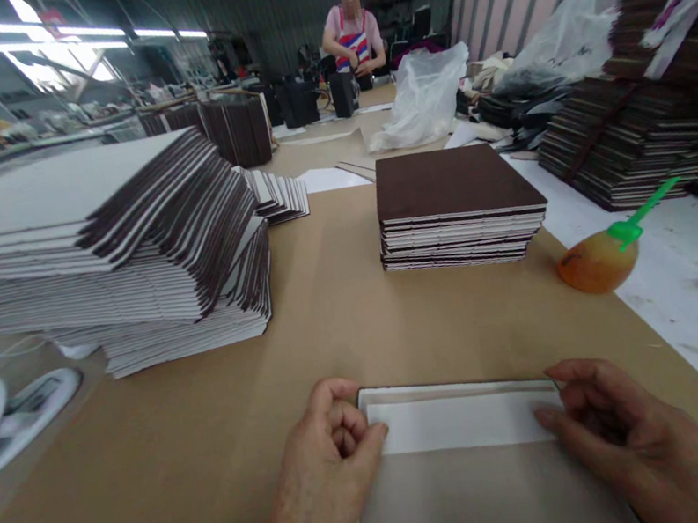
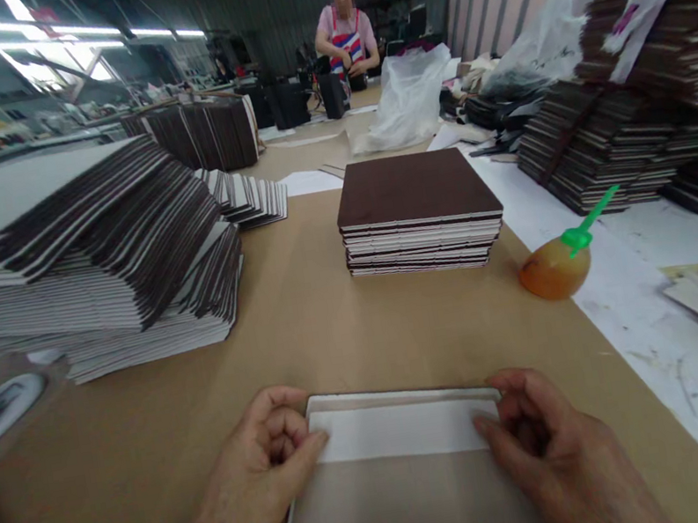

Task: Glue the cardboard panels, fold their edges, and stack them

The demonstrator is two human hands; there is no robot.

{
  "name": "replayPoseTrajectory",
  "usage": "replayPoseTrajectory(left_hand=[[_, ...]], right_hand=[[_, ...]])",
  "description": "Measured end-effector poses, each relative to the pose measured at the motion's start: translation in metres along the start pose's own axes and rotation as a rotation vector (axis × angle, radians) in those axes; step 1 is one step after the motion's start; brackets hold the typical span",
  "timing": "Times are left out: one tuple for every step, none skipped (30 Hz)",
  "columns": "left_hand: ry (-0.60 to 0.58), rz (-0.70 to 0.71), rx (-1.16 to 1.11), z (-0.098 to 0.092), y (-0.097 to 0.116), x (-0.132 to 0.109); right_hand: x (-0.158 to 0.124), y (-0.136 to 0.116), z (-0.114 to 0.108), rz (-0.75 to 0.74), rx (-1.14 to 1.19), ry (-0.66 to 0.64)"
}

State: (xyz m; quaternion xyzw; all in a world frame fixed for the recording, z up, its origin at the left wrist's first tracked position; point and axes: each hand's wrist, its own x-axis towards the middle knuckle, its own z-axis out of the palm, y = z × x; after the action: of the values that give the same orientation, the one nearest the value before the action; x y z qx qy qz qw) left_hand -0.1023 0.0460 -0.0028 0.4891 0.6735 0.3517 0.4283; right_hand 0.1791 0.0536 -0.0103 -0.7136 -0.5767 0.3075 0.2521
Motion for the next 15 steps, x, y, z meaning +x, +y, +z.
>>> replayPoseTrajectory(left_hand=[[0.004,0.001,0.003,0.0,0.0,0.001],[0.008,0.0,0.007,0.0,-0.001,0.001],[0.013,0.001,0.014,0.001,-0.001,0.001],[0.015,0.001,0.021,0.001,-0.002,0.002],[0.015,-0.001,0.028,0.001,-0.003,0.002],[0.015,-0.005,0.034,0.001,-0.004,0.002],[0.014,-0.007,0.037,0.001,-0.005,0.002],[0.012,-0.011,0.041,0.001,-0.005,0.002],[0.01,-0.019,0.044,0.001,-0.006,0.002],[0.006,-0.026,0.046,0.001,-0.006,0.002],[0.001,-0.032,0.05,0.0,-0.007,0.002],[-0.005,-0.035,0.053,0.0,-0.008,0.002],[-0.012,-0.036,0.056,0.0,-0.008,0.002],[-0.02,-0.038,0.058,-0.001,-0.009,0.002],[-0.026,-0.037,0.061,-0.001,-0.01,0.003]], right_hand=[[0.0,0.0,0.0,0.003,-0.016,0.004],[0.0,0.0,0.0,0.006,-0.036,0.005],[-0.001,0.001,0.0,0.004,-0.055,0.015],[-0.001,0.001,0.0,-0.004,-0.069,0.02],[-0.001,0.002,0.001,-0.017,-0.083,0.02],[-0.001,0.003,0.001,-0.03,-0.093,0.024],[-0.001,0.005,0.001,-0.042,-0.105,0.031],[-0.001,0.006,0.001,-0.053,-0.118,0.045],[-0.001,0.008,0.002,-0.063,-0.137,0.06],[-0.001,0.009,0.002,-0.072,-0.155,0.07],[-0.001,0.01,0.003,-0.085,-0.169,0.084],[-0.001,0.012,0.004,-0.101,-0.179,0.093],[-0.001,0.013,0.005,-0.119,-0.191,0.1],[-0.001,0.015,0.006,-0.133,-0.199,0.105],[-0.002,0.017,0.007,-0.142,-0.209,0.111]])
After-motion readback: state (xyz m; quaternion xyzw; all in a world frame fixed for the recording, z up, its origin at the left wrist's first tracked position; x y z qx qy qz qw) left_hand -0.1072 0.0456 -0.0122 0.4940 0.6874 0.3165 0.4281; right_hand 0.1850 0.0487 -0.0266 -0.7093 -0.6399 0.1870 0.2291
